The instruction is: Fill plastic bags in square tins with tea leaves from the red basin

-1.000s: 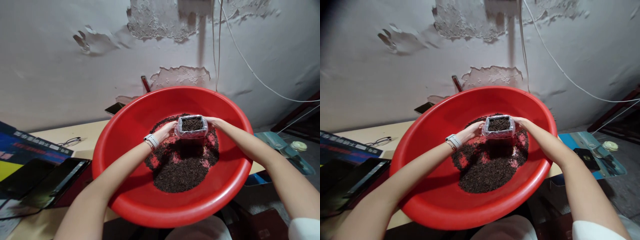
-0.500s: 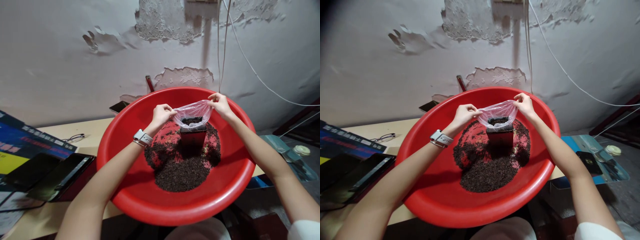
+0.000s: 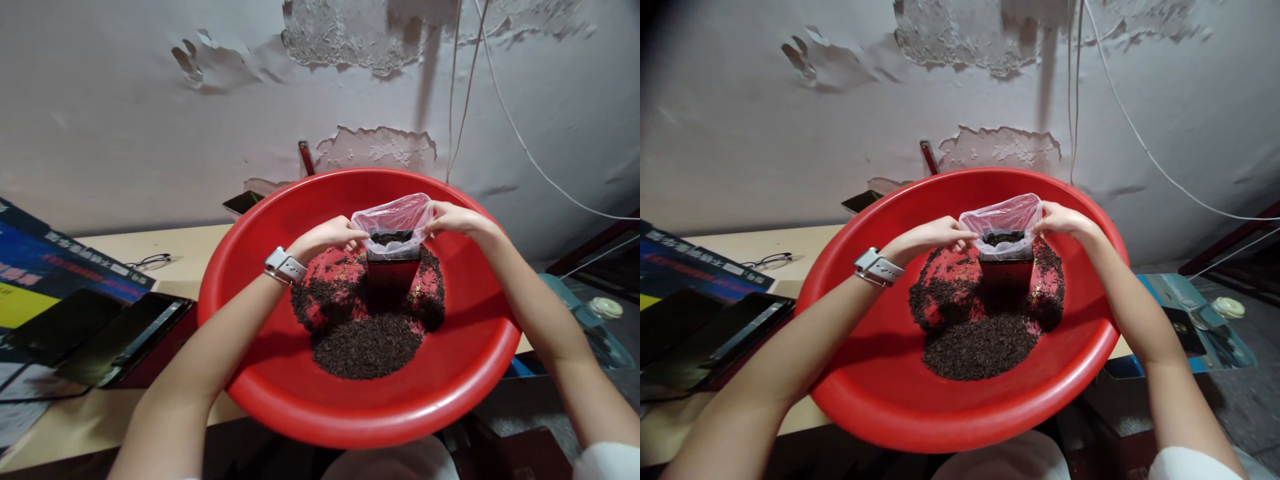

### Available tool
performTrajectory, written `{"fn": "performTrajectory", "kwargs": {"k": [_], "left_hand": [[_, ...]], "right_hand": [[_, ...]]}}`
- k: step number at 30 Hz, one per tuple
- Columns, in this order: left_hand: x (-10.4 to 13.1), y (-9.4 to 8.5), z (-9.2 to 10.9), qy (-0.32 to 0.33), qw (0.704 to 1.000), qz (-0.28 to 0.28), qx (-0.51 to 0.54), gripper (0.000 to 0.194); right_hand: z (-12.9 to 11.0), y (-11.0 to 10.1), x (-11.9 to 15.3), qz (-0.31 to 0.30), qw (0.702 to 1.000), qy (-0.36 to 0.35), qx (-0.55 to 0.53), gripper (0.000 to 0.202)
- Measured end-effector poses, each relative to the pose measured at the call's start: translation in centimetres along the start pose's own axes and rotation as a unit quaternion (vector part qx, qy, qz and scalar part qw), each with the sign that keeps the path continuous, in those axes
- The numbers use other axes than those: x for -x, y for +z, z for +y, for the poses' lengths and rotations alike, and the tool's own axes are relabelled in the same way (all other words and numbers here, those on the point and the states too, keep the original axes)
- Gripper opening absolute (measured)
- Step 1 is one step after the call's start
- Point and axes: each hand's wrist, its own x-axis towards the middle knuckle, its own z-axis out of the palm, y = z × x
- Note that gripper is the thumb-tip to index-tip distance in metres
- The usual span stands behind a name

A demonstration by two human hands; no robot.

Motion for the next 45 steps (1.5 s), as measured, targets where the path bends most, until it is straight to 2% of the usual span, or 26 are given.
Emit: {"fn": "performTrajectory", "kwargs": {"k": [2,5,7,9,10,12,14,16,18,21,23,25,27,30,31,33,37,45], "left_hand": [[0.3,-0.3,0.3,0.041,0.998,0.047,0.022,0.027],[0.6,-1.7,0.7,0.104,0.975,0.187,0.064,0.023],[0.4,-2.7,0.7,0.120,0.949,0.277,0.094,0.024],[-0.3,-3.0,0.4,0.112,0.934,0.323,0.106,0.028],[-0.8,-2.8,0.1,0.103,0.935,0.323,0.106,0.031],[-1.7,-1.8,-0.7,0.078,0.951,0.282,0.099,0.035],[-2.4,-0.5,-1.5,0.055,0.971,0.215,0.091,0.034],[-2.7,0.3,-1.8,0.058,0.976,0.190,0.094,0.026],[-2.4,0.3,-1.5,0.095,0.964,0.225,0.106,0.014],[-1.4,-1.0,-0.5,0.151,0.925,0.321,0.137,0.010],[-0.9,-2.0,0.2,0.153,0.903,0.371,0.156,0.011],[-0.7,-2.5,0.5,0.127,0.896,0.390,0.170,0.011],[-0.9,-2.4,0.4,0.086,0.915,0.355,0.170,0.017],[-1.2,-1.5,-0.1,0.023,0.965,0.233,0.116,0.031],[-1.2,-1.2,-0.2,0.015,0.977,0.198,0.085,0.032],[-1.0,-0.8,-0.2,0.029,0.985,0.166,0.040,0.031],[-0.2,-0.6,0.5,0.099,0.976,0.182,0.073,0.025],[0.4,0.1,1.4,0.109,0.964,0.210,0.125,0.023]], "right_hand": [[-0.5,-0.3,0.2,0.075,0.996,-0.034,-0.038,0.031],[-1.0,-1.1,0.2,0.196,0.975,-0.081,-0.072,0.033],[-0.8,-1.4,-0.2,0.265,0.955,-0.112,-0.076,0.025],[-0.4,-1.4,-0.7,0.332,0.931,-0.130,-0.071,0.017],[-0.2,-1.3,-1.0,0.359,0.922,-0.131,-0.059,0.018],[0.3,-0.8,-1.4,0.371,0.921,-0.117,-0.019,0.024],[0.7,-0.2,-1.6,0.330,0.939,-0.096,0.018,0.026],[0.9,0.1,-1.6,0.289,0.952,-0.094,0.034,0.020],[0.8,0.1,-1.5,0.297,0.946,-0.123,0.038,0.012],[0.5,-0.7,-1.4,0.370,0.909,-0.189,0.036,0.008],[0.2,-1.4,-1.3,0.404,0.890,-0.209,0.029,0.009],[0.2,-1.9,-1.2,0.412,0.888,-0.201,0.026,0.014],[0.3,-2.0,-1.2,0.390,0.905,-0.165,0.033,0.022],[0.5,-1.2,-1.1,0.318,0.941,-0.104,0.060,0.031],[0.6,-0.9,-1.1,0.293,0.949,-0.094,0.066,0.031],[0.5,-0.5,-0.9,0.261,0.958,-0.097,0.069,0.028],[0.2,-0.4,-0.8,0.275,0.950,-0.136,0.057,0.026],[0.1,-0.1,-0.7,0.299,0.940,-0.154,0.059,0.025]]}}
